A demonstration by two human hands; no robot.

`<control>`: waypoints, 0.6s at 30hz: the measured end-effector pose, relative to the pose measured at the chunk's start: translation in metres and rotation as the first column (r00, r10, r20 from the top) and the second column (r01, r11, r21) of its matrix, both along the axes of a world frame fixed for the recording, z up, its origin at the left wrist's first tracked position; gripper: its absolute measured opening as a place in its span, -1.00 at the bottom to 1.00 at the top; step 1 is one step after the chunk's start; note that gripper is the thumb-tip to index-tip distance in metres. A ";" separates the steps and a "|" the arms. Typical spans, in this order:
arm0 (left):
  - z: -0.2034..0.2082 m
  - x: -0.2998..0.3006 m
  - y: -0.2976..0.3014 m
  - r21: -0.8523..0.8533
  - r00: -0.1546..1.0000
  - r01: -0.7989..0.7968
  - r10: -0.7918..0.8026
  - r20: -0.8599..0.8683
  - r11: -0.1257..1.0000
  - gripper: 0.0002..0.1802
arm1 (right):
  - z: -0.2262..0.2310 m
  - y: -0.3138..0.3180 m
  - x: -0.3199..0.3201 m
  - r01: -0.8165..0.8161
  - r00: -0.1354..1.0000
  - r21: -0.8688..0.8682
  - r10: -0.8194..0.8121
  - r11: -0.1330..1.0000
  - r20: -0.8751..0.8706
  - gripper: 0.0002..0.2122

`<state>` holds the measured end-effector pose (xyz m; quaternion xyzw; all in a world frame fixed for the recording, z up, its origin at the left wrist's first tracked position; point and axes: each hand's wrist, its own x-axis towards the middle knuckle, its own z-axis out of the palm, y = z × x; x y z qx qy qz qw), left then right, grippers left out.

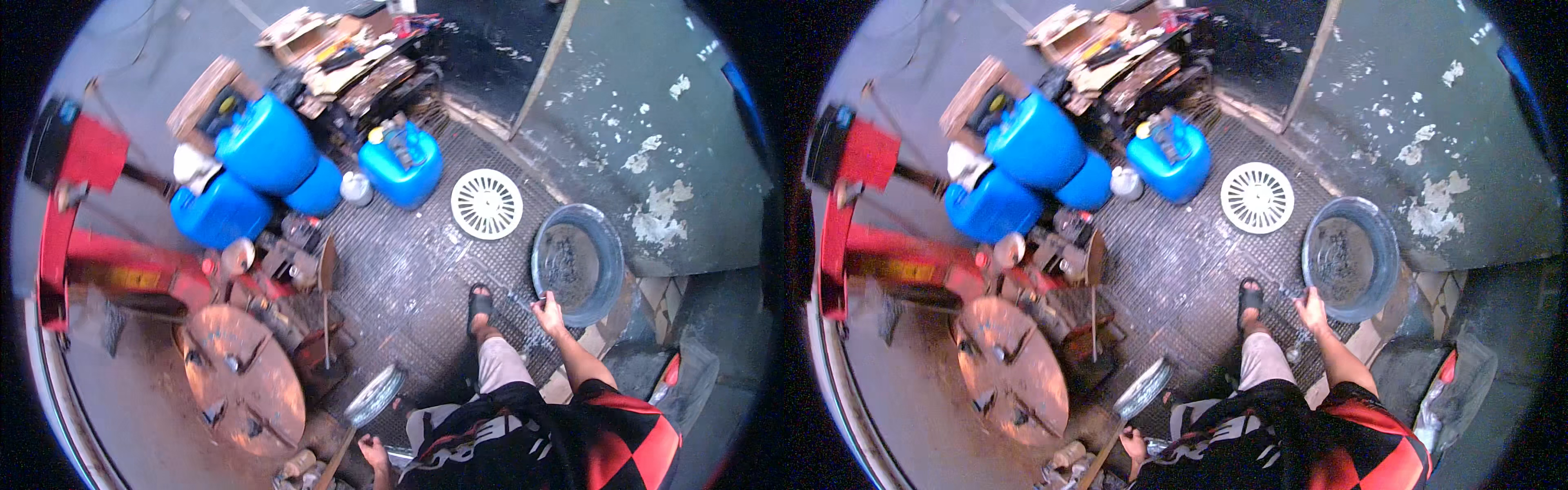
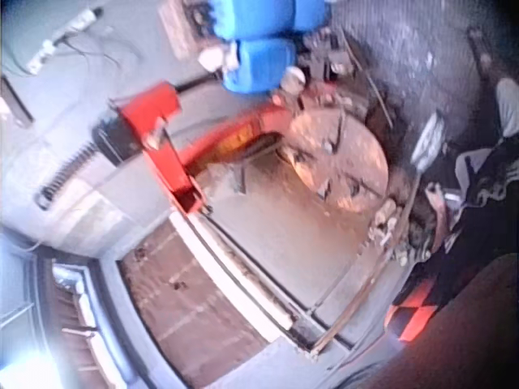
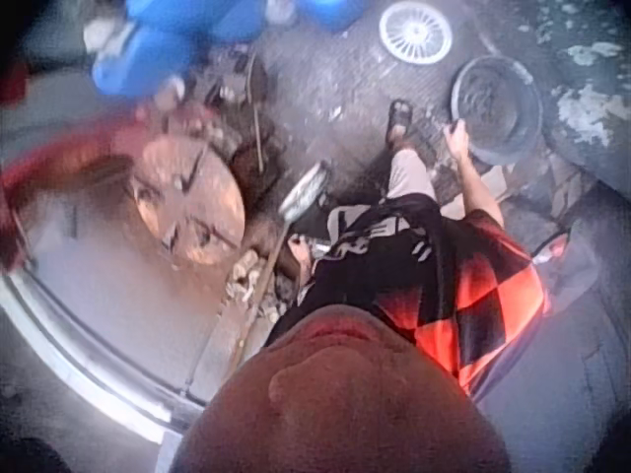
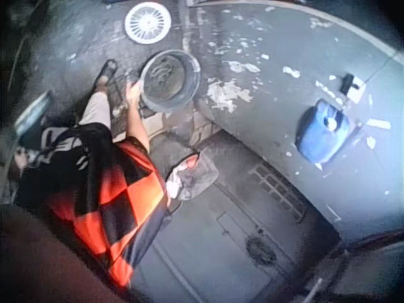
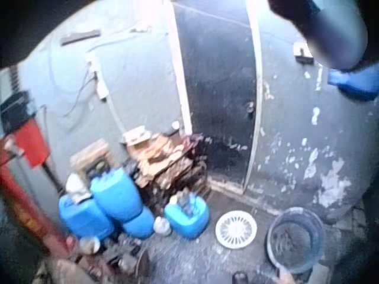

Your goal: The person uses a hammer and a metal punch to tap around the center hub of a white multi-spoke wheel rim mounted on a tire machine. They repeatedly rotate the rim, tap specific spots, and inspect the hub area while working in a cluttered workshop.

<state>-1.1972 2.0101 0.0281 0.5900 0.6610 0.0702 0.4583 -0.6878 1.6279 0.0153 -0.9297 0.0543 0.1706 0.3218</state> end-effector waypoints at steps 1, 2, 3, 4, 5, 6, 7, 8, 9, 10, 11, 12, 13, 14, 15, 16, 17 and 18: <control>0.014 0.080 0.003 0.169 0.993 0.108 -0.099 -0.064 0.980 -0.68 | 0.029 0.011 0.052 -0.022 0.999 -0.009 0.022 1.000 -0.038 -0.64; -0.012 0.130 0.007 0.088 0.988 0.078 -0.089 0.126 0.993 -0.71 | 0.057 0.003 0.093 0.000 1.000 0.033 0.000 0.999 -0.005 -0.64; -0.019 0.186 0.008 0.213 0.970 0.131 -0.170 0.173 0.968 -0.74 | 0.070 -0.009 0.120 0.009 0.997 0.084 -0.016 0.996 0.075 -0.64; -0.027 0.232 0.020 0.209 0.937 0.238 -0.281 0.209 0.948 -0.77 | 0.078 -0.018 0.137 0.012 0.988 0.137 -0.033 0.991 0.150 -0.65; 0.003 0.295 0.026 -0.046 0.904 0.216 -0.182 0.387 0.975 -0.79 | 0.088 -0.024 0.144 0.055 0.988 0.119 -0.071 0.991 0.134 -0.66; -0.014 0.326 0.045 0.037 0.890 0.260 -0.254 0.378 0.965 -0.76 | 0.106 -0.022 0.152 0.075 0.991 0.117 -0.087 0.990 0.103 -0.66; 0.013 0.434 0.038 -0.019 0.840 0.274 -0.230 0.492 0.961 -0.71 | 0.137 -0.033 0.190 0.058 0.958 0.147 -0.097 0.987 0.270 -0.68; 0.055 0.535 0.027 0.068 0.740 0.341 -0.313 0.596 0.937 -0.68 | 0.166 -0.045 0.224 0.106 0.928 0.113 -0.139 0.988 0.345 -0.66; 0.088 0.600 0.020 -0.056 0.719 0.358 -0.237 0.653 0.932 -0.67 | 0.175 -0.054 0.236 0.129 0.908 0.134 -0.171 0.983 0.381 -0.67; 0.117 0.661 0.012 -0.053 0.637 0.378 -0.218 0.739 0.924 -0.66 | 0.182 -0.057 0.247 0.146 0.892 0.160 -0.200 0.976 0.405 -0.69; 0.120 0.718 0.011 0.029 0.502 0.451 -0.280 0.818 0.892 -0.67 | 0.191 -0.057 0.257 0.150 0.886 0.160 -0.204 0.976 0.416 -0.69; 0.146 0.780 -0.004 0.048 0.454 0.467 -0.286 0.844 0.883 -0.68 | 0.209 -0.055 0.268 0.162 0.875 0.151 -0.213 0.975 0.434 -0.70; 0.174 0.834 -0.015 0.089 0.358 0.517 -0.309 0.881 0.852 -0.68 | 0.222 -0.052 0.282 0.169 0.857 0.163 -0.227 0.972 0.462 -0.70; 0.203 0.888 -0.028 0.131 0.255 0.567 -0.325 0.911 0.813 -0.67 | 0.233 -0.052 0.297 0.168 0.847 0.175 -0.233 0.970 0.477 -0.70; 0.231 0.930 -0.040 0.208 0.169 0.600 -0.377 0.911 0.772 -0.66 | 0.240 -0.050 0.308 0.164 0.843 0.212 -0.248 0.964 0.478 -0.70; 0.248 0.961 -0.049 0.209 0.106 0.623 -0.347 0.932 0.754 -0.68 | 0.246 -0.049 0.315 0.150 0.845 0.243 -0.252 0.958 0.472 -0.70; 0.256 0.976 -0.065 0.219 0.086 0.661 -0.362 0.928 0.718 -0.70 | 0.244 -0.054 0.304 0.191 0.836 0.263 -0.297 0.946 0.461 -0.70; 0.262 1.000 -0.076 0.194 0.041 0.696 -0.308 0.950 0.691 -0.73 | 0.249 -0.057 0.307 0.223 0.824 0.283 -0.336 0.933 0.457 -0.70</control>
